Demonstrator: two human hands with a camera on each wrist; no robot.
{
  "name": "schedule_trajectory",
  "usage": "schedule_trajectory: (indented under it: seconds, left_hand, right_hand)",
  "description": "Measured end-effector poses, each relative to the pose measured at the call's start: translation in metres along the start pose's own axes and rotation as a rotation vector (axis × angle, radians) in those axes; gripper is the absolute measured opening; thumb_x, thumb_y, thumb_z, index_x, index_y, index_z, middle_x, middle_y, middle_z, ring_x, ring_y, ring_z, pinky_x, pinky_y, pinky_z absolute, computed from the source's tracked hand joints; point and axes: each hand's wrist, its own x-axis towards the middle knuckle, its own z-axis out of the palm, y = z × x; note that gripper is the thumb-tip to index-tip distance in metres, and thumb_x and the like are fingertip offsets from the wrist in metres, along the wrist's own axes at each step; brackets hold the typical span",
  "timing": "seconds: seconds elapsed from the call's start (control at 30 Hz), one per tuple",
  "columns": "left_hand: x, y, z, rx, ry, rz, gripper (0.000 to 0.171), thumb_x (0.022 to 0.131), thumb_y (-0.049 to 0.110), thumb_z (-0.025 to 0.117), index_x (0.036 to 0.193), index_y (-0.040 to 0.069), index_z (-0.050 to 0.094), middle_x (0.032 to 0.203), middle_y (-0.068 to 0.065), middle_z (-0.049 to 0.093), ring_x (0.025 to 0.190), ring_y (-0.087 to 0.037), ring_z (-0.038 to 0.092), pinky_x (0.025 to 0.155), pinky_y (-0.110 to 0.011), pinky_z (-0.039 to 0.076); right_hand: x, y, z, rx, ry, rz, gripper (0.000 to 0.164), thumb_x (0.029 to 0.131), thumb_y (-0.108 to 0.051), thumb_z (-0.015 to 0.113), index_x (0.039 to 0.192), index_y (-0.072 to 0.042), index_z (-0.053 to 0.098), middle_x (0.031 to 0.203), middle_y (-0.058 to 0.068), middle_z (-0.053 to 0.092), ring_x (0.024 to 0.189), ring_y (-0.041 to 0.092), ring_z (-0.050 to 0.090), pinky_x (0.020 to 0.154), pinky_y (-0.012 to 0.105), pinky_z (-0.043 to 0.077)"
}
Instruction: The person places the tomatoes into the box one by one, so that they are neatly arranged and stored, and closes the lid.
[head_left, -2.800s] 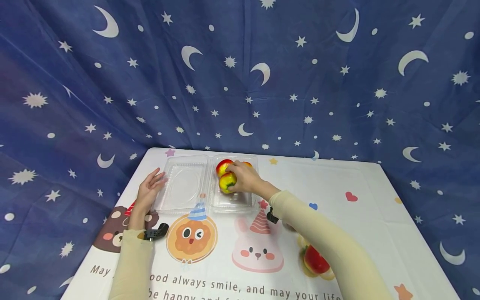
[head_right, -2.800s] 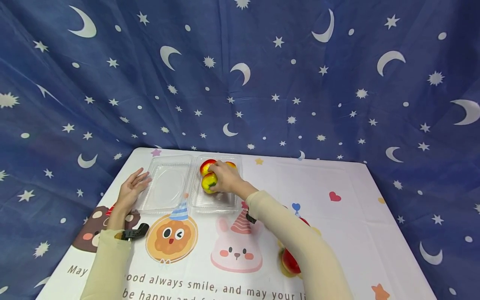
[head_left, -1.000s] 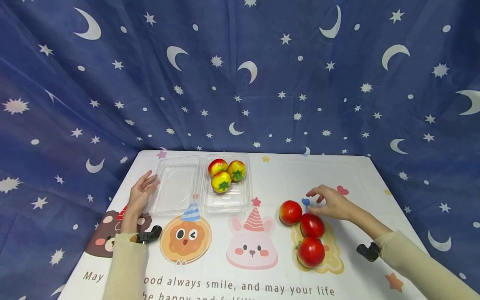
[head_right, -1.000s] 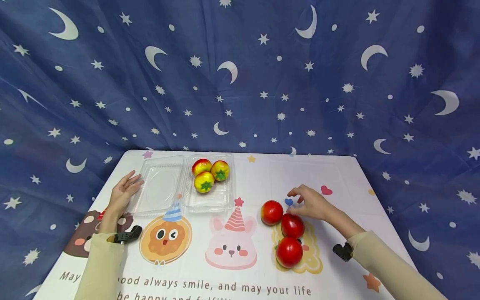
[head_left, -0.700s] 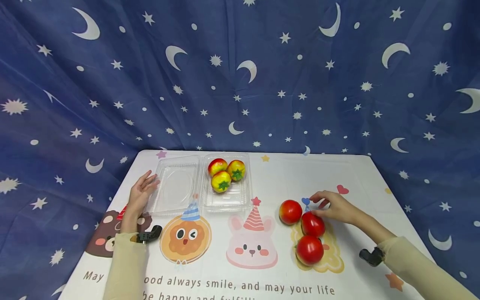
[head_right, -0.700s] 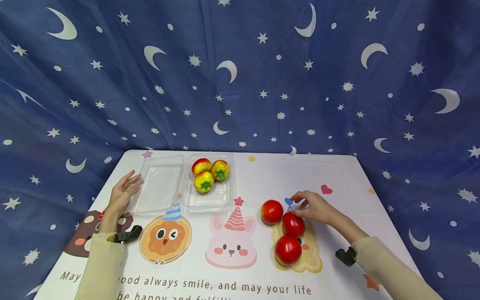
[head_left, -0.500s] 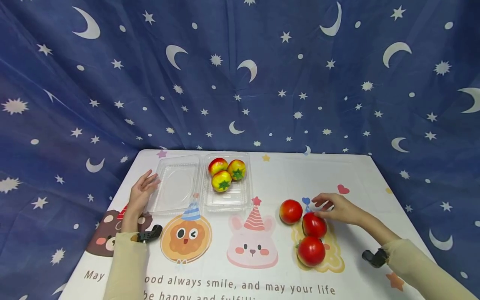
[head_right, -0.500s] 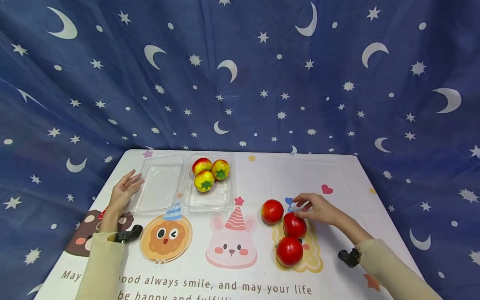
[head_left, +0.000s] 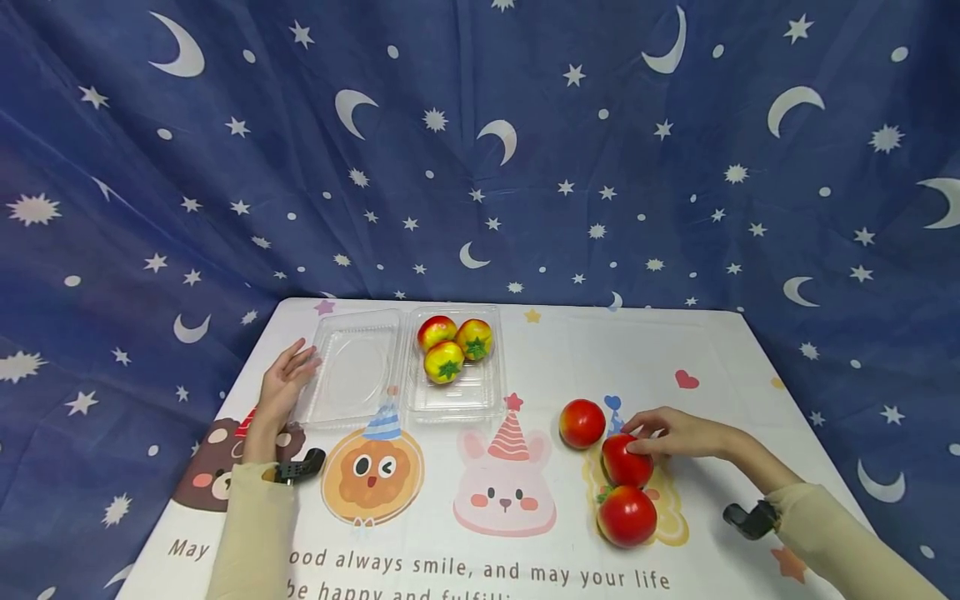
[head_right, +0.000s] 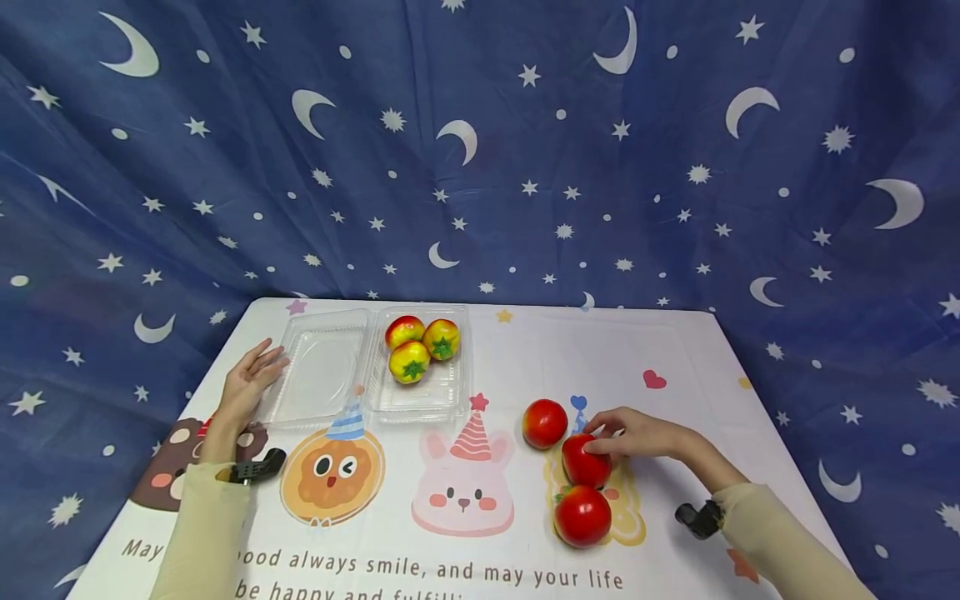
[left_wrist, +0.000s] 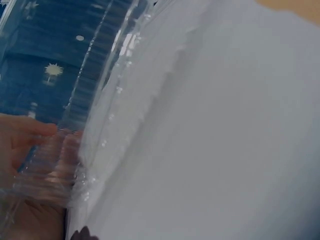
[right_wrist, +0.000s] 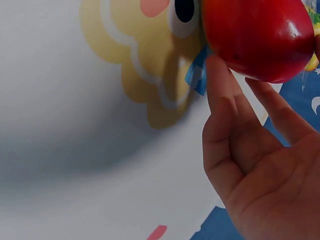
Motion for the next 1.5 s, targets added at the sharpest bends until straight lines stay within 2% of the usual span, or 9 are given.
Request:
schedule_trajectory:
  seconds: [0.13, 0.3, 0.5, 0.67, 0.8, 0.93, 1.1, 1.27, 1.5]
  left_hand:
    - [0.001, -0.002, 0.000, 0.032, -0.001, -0.005, 0.063, 0.098, 0.002, 0.059, 0.153, -0.001, 0.028, 0.147, -0.033, 0.039, 0.107, 0.004, 0.059, 0.087, -0.007, 0.044]
    - [0.002, -0.001, 0.000, 0.059, 0.006, -0.049, 0.065, 0.098, 0.005, 0.060, 0.154, 0.001, 0.028, 0.148, -0.029, 0.040, 0.115, -0.003, 0.058, 0.088, -0.006, 0.043]
    - [-0.005, 0.019, 0.004, 0.061, -0.001, -0.068, 0.065, 0.097, 0.001, 0.059, 0.152, -0.004, 0.027, 0.147, -0.032, 0.039, 0.123, -0.018, 0.058, 0.087, -0.007, 0.045]
    - [-0.010, 0.032, 0.008, 0.091, -0.002, -0.069, 0.063, 0.097, 0.000, 0.059, 0.152, -0.005, 0.027, 0.146, -0.032, 0.040, 0.128, -0.029, 0.053, 0.089, -0.008, 0.045]
    - [-0.011, 0.033, 0.007, 0.101, -0.006, -0.064, 0.063, 0.097, 0.001, 0.058, 0.152, -0.005, 0.027, 0.147, -0.032, 0.040, 0.129, -0.032, 0.052, 0.089, -0.009, 0.045]
    - [-0.011, 0.031, 0.007, 0.094, -0.007, -0.063, 0.063, 0.097, 0.000, 0.058, 0.152, -0.004, 0.027, 0.147, -0.031, 0.040, 0.129, -0.034, 0.051, 0.089, -0.008, 0.044]
    - [-0.010, 0.030, 0.006, 0.080, -0.010, -0.059, 0.063, 0.097, -0.001, 0.058, 0.152, -0.005, 0.027, 0.147, -0.032, 0.040, 0.128, -0.029, 0.053, 0.089, -0.008, 0.044]
    - [-0.010, 0.030, 0.007, 0.062, -0.013, -0.051, 0.063, 0.097, -0.003, 0.057, 0.152, -0.005, 0.027, 0.146, -0.033, 0.039, 0.126, -0.025, 0.056, 0.089, -0.008, 0.044]
    - [-0.010, 0.031, 0.007, 0.069, -0.012, -0.058, 0.063, 0.097, -0.003, 0.056, 0.152, -0.006, 0.027, 0.147, -0.033, 0.039, 0.129, -0.032, 0.051, 0.089, -0.007, 0.043]
  right_hand:
    - [0.000, -0.003, 0.001, 0.022, -0.026, 0.017, 0.042, 0.090, -0.032, 0.068, 0.122, -0.006, 0.065, 0.097, 0.005, 0.067, 0.082, 0.021, 0.059, 0.066, 0.038, 0.057]
    - [0.000, -0.006, -0.001, 0.014, -0.043, 0.019, 0.038, 0.090, -0.032, 0.068, 0.118, -0.007, 0.065, 0.091, 0.004, 0.065, 0.076, 0.021, 0.060, 0.062, 0.035, 0.055]
    - [0.000, -0.010, -0.007, -0.007, -0.025, 0.007, 0.036, 0.090, -0.030, 0.068, 0.117, -0.007, 0.063, 0.095, 0.008, 0.063, 0.075, 0.027, 0.062, 0.063, 0.040, 0.057]
    - [0.001, -0.016, -0.015, -0.035, 0.017, -0.029, 0.035, 0.089, -0.030, 0.070, 0.115, -0.007, 0.063, 0.104, 0.008, 0.065, 0.089, 0.026, 0.061, 0.071, 0.041, 0.059]
    - [0.003, -0.021, -0.019, -0.067, 0.048, -0.061, 0.037, 0.089, -0.030, 0.070, 0.117, -0.006, 0.063, 0.107, 0.006, 0.067, 0.096, 0.024, 0.061, 0.075, 0.039, 0.058]
    - [0.006, -0.028, -0.021, -0.051, 0.065, -0.077, 0.041, 0.090, -0.028, 0.069, 0.122, -0.004, 0.062, 0.109, 0.008, 0.067, 0.095, 0.027, 0.062, 0.074, 0.046, 0.059]
    - [0.012, -0.039, -0.025, -0.048, 0.084, -0.115, 0.040, 0.089, -0.026, 0.070, 0.122, -0.003, 0.063, 0.110, 0.008, 0.067, 0.098, 0.025, 0.062, 0.079, 0.037, 0.057]
    - [0.023, -0.049, -0.027, -0.007, 0.090, -0.109, 0.039, 0.088, -0.024, 0.070, 0.120, -0.003, 0.063, 0.109, 0.010, 0.066, 0.097, 0.028, 0.061, 0.078, 0.036, 0.057]
    - [0.044, -0.058, -0.027, -0.001, 0.143, -0.147, 0.032, 0.087, -0.024, 0.072, 0.111, -0.003, 0.066, 0.103, 0.007, 0.069, 0.094, 0.025, 0.063, 0.077, 0.033, 0.056]
